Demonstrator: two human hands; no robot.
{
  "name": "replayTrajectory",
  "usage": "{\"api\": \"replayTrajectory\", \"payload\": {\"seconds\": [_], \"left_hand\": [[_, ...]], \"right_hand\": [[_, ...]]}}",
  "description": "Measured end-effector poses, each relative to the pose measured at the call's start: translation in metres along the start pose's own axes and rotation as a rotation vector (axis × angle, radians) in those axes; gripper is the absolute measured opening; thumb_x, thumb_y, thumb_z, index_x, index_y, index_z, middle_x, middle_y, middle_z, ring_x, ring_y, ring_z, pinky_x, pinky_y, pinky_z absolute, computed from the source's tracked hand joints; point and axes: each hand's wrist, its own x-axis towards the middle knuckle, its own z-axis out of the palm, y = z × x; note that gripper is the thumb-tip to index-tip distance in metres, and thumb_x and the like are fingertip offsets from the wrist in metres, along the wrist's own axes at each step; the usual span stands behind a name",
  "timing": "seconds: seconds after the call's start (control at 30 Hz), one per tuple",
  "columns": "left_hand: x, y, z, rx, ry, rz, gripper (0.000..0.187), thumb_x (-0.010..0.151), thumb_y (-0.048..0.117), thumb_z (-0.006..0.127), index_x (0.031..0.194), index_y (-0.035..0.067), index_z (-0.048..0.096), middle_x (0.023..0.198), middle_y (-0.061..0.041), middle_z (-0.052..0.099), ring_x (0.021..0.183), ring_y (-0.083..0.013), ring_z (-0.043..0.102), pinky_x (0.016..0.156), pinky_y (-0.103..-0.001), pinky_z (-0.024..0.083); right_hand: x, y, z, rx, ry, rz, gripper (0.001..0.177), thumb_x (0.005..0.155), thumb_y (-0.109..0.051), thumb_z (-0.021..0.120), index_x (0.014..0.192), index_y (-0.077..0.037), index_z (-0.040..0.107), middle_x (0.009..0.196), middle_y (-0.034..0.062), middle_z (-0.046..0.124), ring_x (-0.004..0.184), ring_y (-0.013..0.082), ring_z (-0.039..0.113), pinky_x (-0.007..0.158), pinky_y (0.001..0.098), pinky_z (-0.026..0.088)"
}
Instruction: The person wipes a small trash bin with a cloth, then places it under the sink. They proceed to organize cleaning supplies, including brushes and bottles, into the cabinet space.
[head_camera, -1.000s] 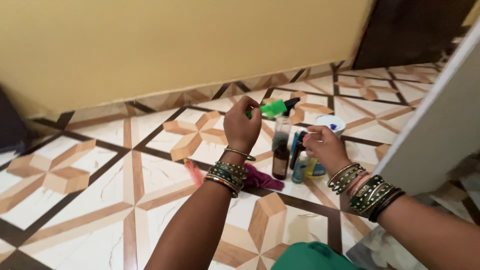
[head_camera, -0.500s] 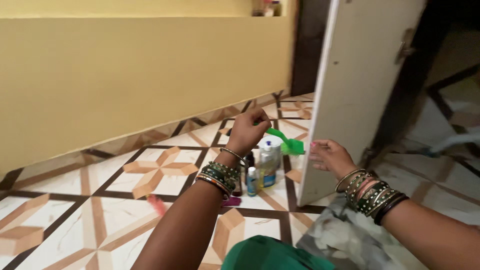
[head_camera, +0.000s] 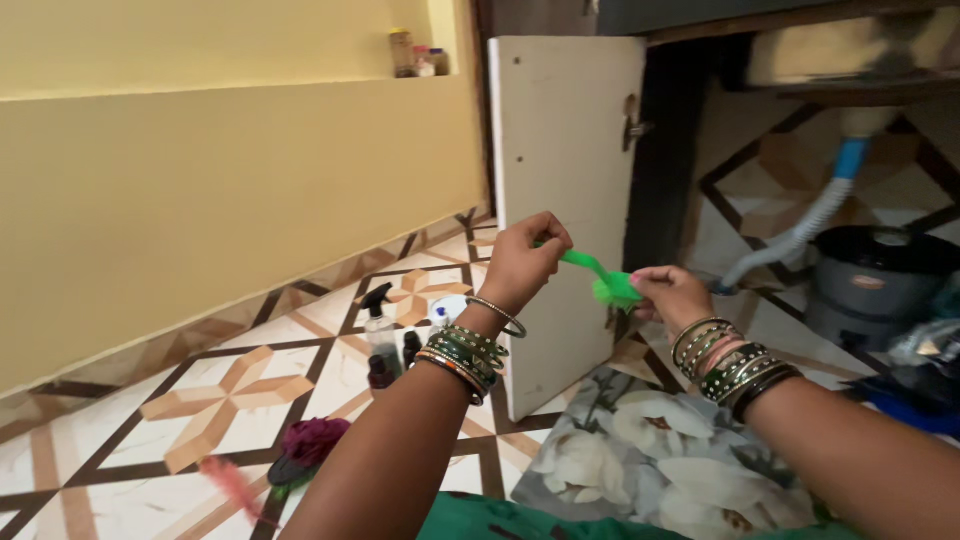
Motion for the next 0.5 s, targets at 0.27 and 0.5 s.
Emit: {"api": "replayTrajectory", "payload": {"seconds": [0.27,0.5], "left_hand": [[0.013,0.011,0.077,0.154,0.01,0.058,0.014,0.094,0.013,0.058,0.099,0.008,0.07,0.073,-0.007,0.067,0.059,-0.0159,0.062,0.057,-0.032,0.051],[0.031,-0.015,0.171,0.347,0.081,0.208,0.015,0.095,0.008,0.059,0.103,0.009,0.071,0.101,-0.017,0.068,0.095,-0.036,0.066,0.083,-0.045,0.052]], "right_hand": [[0.018,0.017,-0.098,0.054,0.209,0.079,0.016,0.094,-0.011,0.07,0.108,-0.004,0.07,0.091,0.0066,0.071,0.073,0.0155,0.068,0.067,0.0318,0.062],[0.017,0.006,-0.152,0.091,0.115,0.132,0.03,0.1,-0.033,0.058,0.107,-0.007,0.07,0.086,0.0058,0.068,0.07,0.0187,0.068,0.064,0.0351,0.06]]}}
